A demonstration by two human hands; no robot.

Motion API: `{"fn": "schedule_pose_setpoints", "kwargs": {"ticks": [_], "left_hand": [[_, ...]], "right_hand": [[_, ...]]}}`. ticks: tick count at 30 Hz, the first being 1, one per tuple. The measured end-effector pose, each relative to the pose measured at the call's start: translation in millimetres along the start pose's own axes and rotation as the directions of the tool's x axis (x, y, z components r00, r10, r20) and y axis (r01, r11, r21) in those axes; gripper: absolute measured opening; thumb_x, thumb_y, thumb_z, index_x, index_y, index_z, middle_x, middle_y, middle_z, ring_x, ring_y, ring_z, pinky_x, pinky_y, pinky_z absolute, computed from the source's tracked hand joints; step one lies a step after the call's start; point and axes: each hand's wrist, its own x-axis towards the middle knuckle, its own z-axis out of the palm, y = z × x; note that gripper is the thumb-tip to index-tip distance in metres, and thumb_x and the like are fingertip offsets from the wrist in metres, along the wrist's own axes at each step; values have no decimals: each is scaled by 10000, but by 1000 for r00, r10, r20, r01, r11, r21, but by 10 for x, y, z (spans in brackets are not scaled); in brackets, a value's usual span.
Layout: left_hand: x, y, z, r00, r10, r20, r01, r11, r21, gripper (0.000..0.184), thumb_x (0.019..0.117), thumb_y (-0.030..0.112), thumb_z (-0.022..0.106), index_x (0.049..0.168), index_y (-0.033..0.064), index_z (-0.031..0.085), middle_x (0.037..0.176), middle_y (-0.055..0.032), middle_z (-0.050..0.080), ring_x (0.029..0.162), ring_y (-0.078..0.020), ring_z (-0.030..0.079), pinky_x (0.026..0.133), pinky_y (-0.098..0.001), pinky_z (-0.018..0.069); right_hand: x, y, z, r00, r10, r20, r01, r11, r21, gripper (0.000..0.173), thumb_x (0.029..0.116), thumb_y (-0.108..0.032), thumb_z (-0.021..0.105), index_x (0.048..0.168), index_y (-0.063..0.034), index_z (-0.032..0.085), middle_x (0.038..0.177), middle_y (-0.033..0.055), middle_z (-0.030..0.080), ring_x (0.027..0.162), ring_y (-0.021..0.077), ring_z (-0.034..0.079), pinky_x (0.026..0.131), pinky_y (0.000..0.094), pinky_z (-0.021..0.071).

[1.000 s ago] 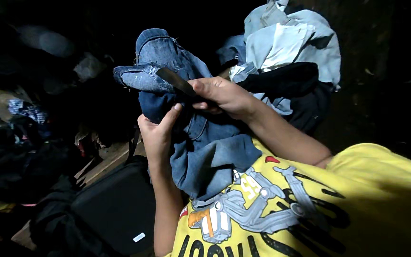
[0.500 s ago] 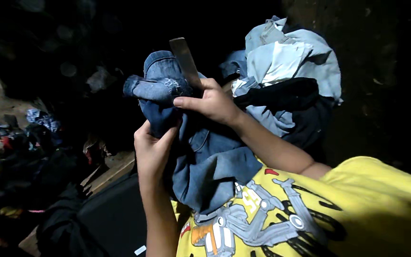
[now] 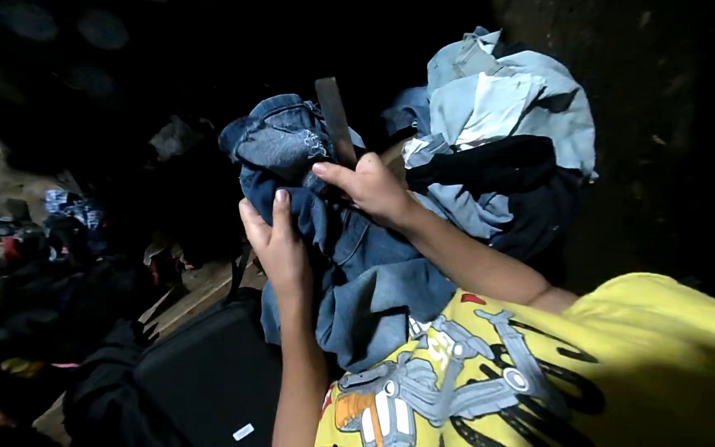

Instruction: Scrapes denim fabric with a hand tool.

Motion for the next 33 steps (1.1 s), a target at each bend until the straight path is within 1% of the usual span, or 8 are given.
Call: {"fn": "schedule_pose_setpoints", "kwargs": {"ticks": [3, 9, 12, 15, 18, 20, 25, 33], "left_hand": [[12, 6, -36, 1000, -23, 8, 23, 997, 73, 179, 1047, 293, 562, 1066, 122, 612, 842, 110, 640, 762, 35, 647, 723, -189, 570], [4, 21, -69, 992, -9, 126, 5, 999, 34, 148, 890, 156, 781, 991, 131, 676, 830, 83, 726, 762, -11, 705, 711, -215, 610], [-28, 57, -106, 988, -48, 144, 43, 998, 42, 101, 902, 201, 775, 955, 170, 695, 782, 98, 712, 694, 0, 684, 643, -199, 594], [-28, 76, -103, 990, -82, 112, 75, 995, 67, 86, 888, 190, 752, 855, 187, 673, 698, 99, 678, 613, -3, 654, 565, -198, 566], [-32, 94, -62, 994, -71, 87, 67, 997, 41, 114, 904, 176, 744, 827, 190, 661, 676, 101, 665, 590, 0, 643, 545, -187, 554], [-50, 113, -22, 996, -52, 74, 48, 998, 48, 117, 926, 185, 732, 840, 204, 655, 681, 127, 658, 599, 28, 632, 558, -160, 540], [-79, 95, 25, 995, -19, 96, 24, 998, -54, 110, 946, 69, 667, 871, 147, 646, 708, 99, 661, 642, 9, 645, 611, -180, 564], [-82, 20, -1, 993, 21, 119, -26, 999, 43, 102, 946, 120, 683, 881, 182, 634, 702, 122, 631, 624, 31, 620, 577, -158, 537]], "right_hand": [[6, -45, -37, 979, 197, 51, -203, 959, 197, 167, 1019, -113, 582, 852, -121, 584, 520, -115, 397, 405, -32, 305, 394, 148, 272], [27, -32, -22, 984, 180, 1, -177, 967, 185, 262, 1015, -112, 592, 758, -141, 545, 508, -115, 418, 402, -35, 313, 397, 146, 272], [-54, -17, -122, 997, -76, 5, 76, 997, 26, 128, 1044, -135, 529, 1084, -52, 617, 765, -106, 552, 618, -71, 483, 584, 120, 434], [-237, 65, -322, 961, -268, 74, 278, 938, -207, 460, 1105, -273, 301, 1356, 31, 539, 747, -75, 481, 588, -20, 413, 530, 160, 370], [-552, 126, -418, 923, -354, 153, 383, 789, -480, 491, 1093, -339, 397, 1369, 39, 548, 728, 20, 553, 562, 76, 483, 505, 253, 442], [-674, 191, -400, 910, -366, 197, 410, 717, -564, 533, 1053, -389, 496, 1357, 43, 567, 865, 78, 677, 676, 113, 609, 613, 292, 537], [-594, 267, -319, 929, -324, 177, 364, 718, -594, 524, 1061, -390, 500, 1354, 38, 572, 1074, 136, 726, 934, 196, 716, 768, 373, 592], [-396, 295, -221, 883, -445, 151, 418, 597, -684, 596, 1031, -440, 533, 1254, 106, 625, 973, 186, 733, 838, 267, 728, 678, 424, 579]]}}
